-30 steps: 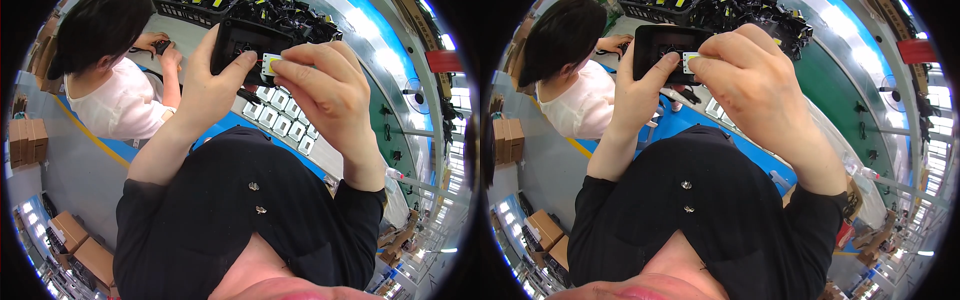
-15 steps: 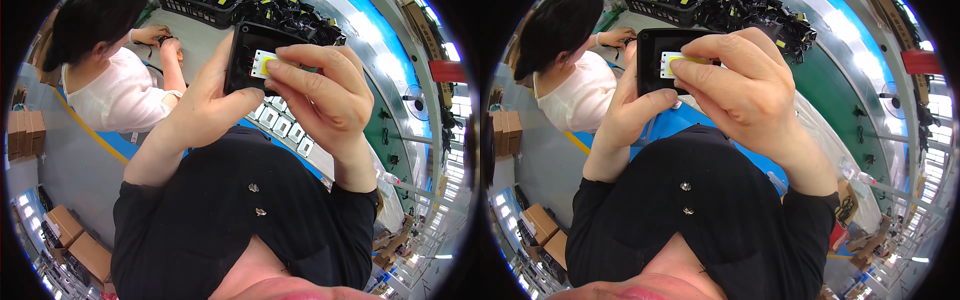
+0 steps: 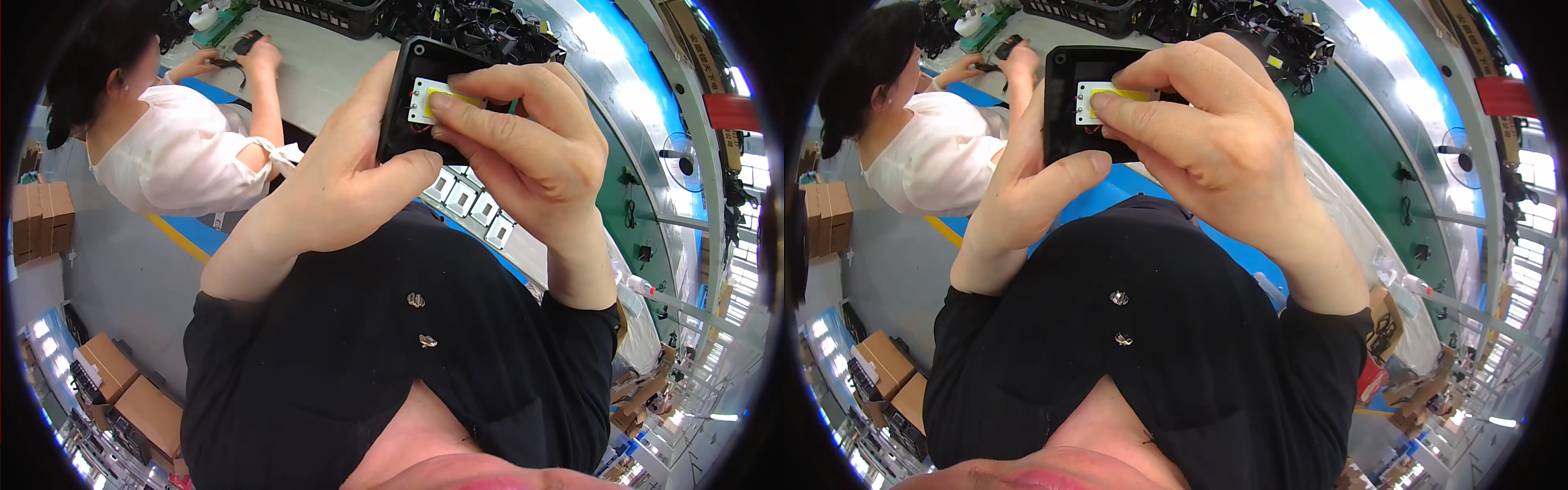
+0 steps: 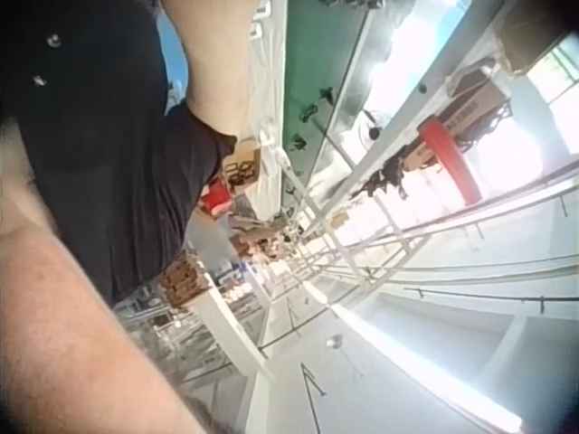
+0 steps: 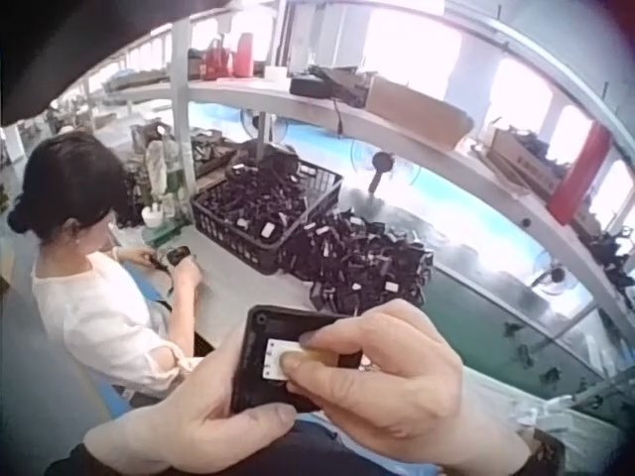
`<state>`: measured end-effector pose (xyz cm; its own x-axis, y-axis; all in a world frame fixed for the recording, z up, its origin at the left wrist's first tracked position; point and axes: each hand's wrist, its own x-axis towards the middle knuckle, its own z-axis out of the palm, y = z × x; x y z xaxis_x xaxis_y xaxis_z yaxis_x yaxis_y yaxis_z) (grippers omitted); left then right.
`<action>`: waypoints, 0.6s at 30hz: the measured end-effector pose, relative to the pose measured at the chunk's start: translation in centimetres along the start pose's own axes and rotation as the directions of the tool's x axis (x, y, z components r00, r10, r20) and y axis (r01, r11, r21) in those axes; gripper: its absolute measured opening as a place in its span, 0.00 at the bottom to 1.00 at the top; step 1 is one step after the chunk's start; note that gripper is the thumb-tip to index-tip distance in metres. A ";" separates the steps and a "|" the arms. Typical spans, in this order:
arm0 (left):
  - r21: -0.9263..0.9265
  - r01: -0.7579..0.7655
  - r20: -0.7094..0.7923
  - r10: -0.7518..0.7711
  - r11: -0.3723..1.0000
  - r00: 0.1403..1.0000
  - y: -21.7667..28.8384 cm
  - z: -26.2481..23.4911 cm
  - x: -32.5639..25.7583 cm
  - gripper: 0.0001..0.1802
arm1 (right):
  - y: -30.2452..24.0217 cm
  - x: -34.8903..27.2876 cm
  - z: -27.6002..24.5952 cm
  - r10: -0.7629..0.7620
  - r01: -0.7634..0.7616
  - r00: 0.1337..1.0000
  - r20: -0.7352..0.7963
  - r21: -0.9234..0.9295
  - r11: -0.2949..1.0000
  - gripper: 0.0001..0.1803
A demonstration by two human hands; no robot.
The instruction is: Assembling LED light components by placing LED panels into plastic housings.
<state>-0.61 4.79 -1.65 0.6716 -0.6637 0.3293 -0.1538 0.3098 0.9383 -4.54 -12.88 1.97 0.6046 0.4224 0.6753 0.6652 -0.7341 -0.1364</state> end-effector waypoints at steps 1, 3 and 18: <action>0.043 0.026 0.020 -0.027 0.999 0.999 0.1 -0.2 -0.4 0.28 | -0.3 -0.2 0.2 0.003 -0.004 1.000 -0.001 -0.002 1.000 0.17; 0.088 0.052 0.038 -0.056 0.995 0.998 0.1 -0.1 -1.3 0.28 | -1.0 -0.4 0.7 -0.019 0.019 1.000 0.000 -0.020 1.000 0.17; 0.232 -0.180 -0.086 0.204 0.956 0.975 -1.5 0.0 -4.8 0.24 | -4.6 -1.9 2.5 -0.115 0.119 0.993 0.035 -0.174 0.978 0.21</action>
<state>-3.56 7.49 -4.63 0.6859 -0.5252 0.5037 -0.4357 0.2579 0.8623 -7.59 -8.98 -0.51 0.5391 0.5221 0.6610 0.6463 -0.7596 0.0729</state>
